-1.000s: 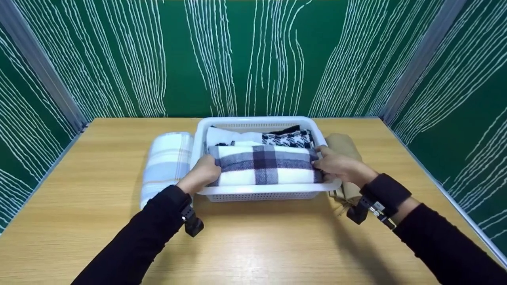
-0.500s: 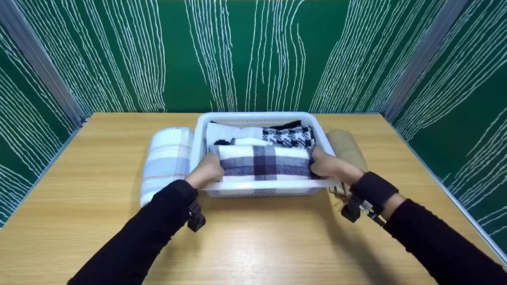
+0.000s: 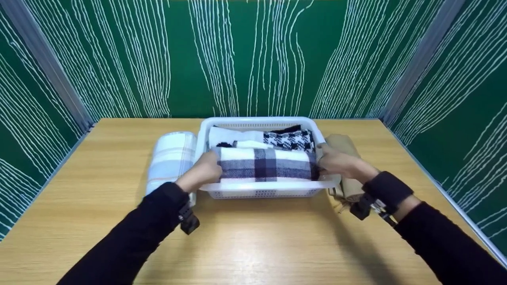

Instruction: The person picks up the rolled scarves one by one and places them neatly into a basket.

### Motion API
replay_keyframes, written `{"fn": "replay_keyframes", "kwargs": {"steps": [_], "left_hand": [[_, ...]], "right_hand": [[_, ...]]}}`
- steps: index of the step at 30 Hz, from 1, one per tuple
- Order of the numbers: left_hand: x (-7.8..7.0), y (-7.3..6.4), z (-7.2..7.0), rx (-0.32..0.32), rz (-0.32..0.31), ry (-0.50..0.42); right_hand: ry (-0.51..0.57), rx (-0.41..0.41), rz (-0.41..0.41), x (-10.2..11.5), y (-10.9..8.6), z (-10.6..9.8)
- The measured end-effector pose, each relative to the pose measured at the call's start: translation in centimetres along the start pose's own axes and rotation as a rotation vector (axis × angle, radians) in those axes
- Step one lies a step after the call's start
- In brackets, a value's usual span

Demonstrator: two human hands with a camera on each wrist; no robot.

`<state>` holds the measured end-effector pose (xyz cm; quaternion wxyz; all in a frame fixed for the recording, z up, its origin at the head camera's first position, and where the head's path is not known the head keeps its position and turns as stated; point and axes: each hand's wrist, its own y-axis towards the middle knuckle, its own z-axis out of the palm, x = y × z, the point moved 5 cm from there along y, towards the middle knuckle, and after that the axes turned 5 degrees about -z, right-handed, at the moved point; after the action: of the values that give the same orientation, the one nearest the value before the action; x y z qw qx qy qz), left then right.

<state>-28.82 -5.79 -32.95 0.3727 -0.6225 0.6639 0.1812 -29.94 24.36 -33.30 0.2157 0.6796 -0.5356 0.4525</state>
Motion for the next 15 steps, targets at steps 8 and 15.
{"fn": "replay_keyframes", "kwargs": {"steps": [8,15], "left_hand": [[0.1,-2.3,-6.2,-0.105,0.084,-0.074],[5.8,-0.6,-7.2,-0.227,-0.111,0.072]], "right_hand": [[-0.129,-0.176,-0.095,0.7,-1.8,-3.4],[-0.099,-0.263,-0.109,-1.7,-1.2,-3.7]]}}
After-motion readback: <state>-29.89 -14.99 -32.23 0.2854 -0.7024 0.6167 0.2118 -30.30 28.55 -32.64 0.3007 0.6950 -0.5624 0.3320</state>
